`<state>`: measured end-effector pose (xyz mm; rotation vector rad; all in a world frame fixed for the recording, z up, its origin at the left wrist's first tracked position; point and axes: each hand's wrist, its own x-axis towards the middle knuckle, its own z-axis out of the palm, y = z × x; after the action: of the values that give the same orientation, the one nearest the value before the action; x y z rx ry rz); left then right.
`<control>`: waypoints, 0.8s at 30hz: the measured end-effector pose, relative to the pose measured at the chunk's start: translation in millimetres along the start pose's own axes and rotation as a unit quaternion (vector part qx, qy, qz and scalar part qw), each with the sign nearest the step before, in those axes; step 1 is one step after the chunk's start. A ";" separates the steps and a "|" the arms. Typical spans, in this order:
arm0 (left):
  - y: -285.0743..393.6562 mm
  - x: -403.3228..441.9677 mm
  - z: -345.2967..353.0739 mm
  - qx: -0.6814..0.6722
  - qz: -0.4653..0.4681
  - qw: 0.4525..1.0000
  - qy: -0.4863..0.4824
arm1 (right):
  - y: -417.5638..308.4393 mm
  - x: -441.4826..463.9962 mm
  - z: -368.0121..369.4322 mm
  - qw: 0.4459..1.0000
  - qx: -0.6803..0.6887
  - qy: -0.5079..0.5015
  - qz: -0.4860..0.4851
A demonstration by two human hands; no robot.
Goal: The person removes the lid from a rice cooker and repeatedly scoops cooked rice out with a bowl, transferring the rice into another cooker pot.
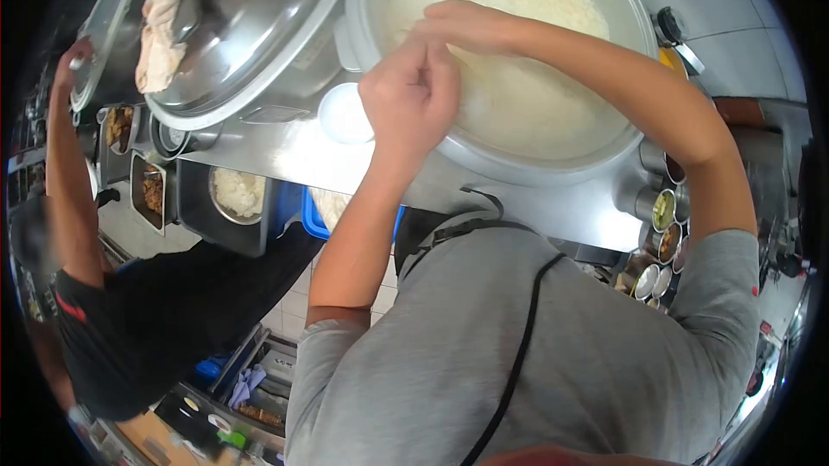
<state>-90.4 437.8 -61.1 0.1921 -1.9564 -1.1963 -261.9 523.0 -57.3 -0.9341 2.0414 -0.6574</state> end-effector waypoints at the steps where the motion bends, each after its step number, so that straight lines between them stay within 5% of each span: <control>1: 1.3 0.0 -1.3 0.005 0.008 1.000 0.002 | 5.9 -2.1 -0.6 1.000 -0.008 -0.008 -0.011; 6: 6.1 -0.9 -2.8 0.030 -0.043 0.998 -0.018 | 25.0 -23.7 0.6 0.998 0.028 -0.007 -0.051; 9: 5.8 2.7 -0.9 0.045 -0.027 0.999 -0.007 | 28.6 -49.7 7.3 0.981 0.118 0.010 -0.156; 12: 10.4 1.2 -1.4 0.025 -0.035 0.999 -0.005 | 37.6 -71.0 19.2 0.965 0.210 0.155 -0.001; 14: 8.5 0.7 0.2 0.022 -0.027 0.999 0.000 | 39.5 -83.4 12.8 0.921 0.376 0.063 0.079; 18: 11.5 -0.7 0.0 0.016 -0.035 0.999 -0.004 | 32.6 -129.0 -6.4 0.851 0.518 0.002 0.084; 20: 13.0 0.2 -0.6 0.029 -0.031 0.999 -0.002 | 46.6 -140.8 -10.0 0.856 0.477 0.171 0.106; 24: 14.9 -0.1 2.4 0.050 -0.027 0.998 -0.007 | 64.0 -178.4 -14.4 0.781 0.589 0.199 0.054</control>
<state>-88.0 447.5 -49.8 0.2907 -2.0371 -1.1378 -222.8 704.4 -16.3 0.0980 1.4657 -1.8620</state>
